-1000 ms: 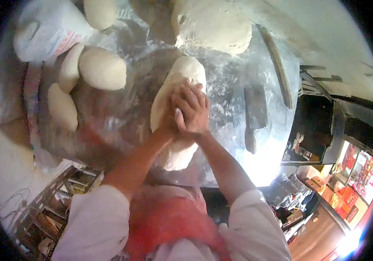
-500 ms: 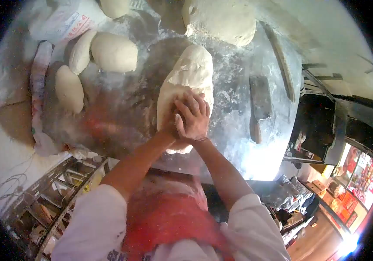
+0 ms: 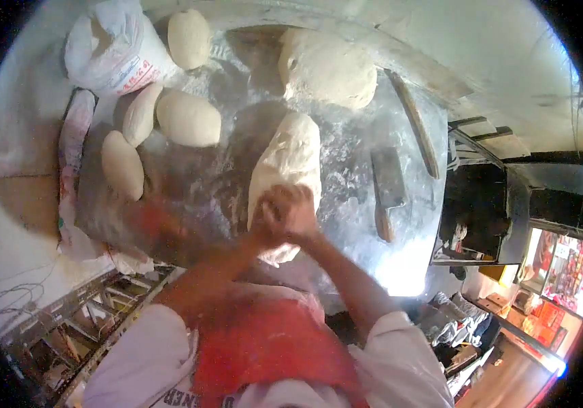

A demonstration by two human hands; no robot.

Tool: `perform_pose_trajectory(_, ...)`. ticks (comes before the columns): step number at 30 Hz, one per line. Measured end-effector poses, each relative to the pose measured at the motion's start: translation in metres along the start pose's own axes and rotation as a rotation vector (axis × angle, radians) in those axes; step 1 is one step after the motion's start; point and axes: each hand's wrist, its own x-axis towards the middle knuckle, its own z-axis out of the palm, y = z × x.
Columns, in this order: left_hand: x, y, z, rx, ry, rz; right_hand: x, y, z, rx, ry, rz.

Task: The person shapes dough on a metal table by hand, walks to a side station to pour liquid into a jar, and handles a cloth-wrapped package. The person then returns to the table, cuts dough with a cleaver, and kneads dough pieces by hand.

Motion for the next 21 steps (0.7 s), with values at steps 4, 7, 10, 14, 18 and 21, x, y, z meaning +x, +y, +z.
perform_pose_trajectory(4,0.116,0.004,-0.047,-0.131,-0.274,-0.078,0.114,0.028,-0.05,0.039,-0.002,0.151)
perform_pose_trajectory(7,0.164,-0.018,-0.035,-0.044,-0.306,-0.089,0.142,0.055,-0.045,-0.047,-0.073,0.304)
perform_pose_trajectory(10,0.181,-0.045,-0.012,0.01,-0.132,-0.038,0.139,0.1,-0.003,-0.092,0.118,0.2)
perform_pose_trajectory(14,0.199,-0.06,-0.004,-0.003,-0.12,-0.049,0.156,0.128,0.008,-0.045,0.164,0.104)
perform_pose_trajectory(18,0.209,-0.049,-0.02,-0.012,-0.277,-0.093,0.152,0.145,0.012,-0.001,0.168,0.083)
perform_pose_trajectory(21,0.196,-0.041,-0.017,0.002,-0.463,-0.118,0.152,0.115,-0.014,0.054,0.021,0.324)
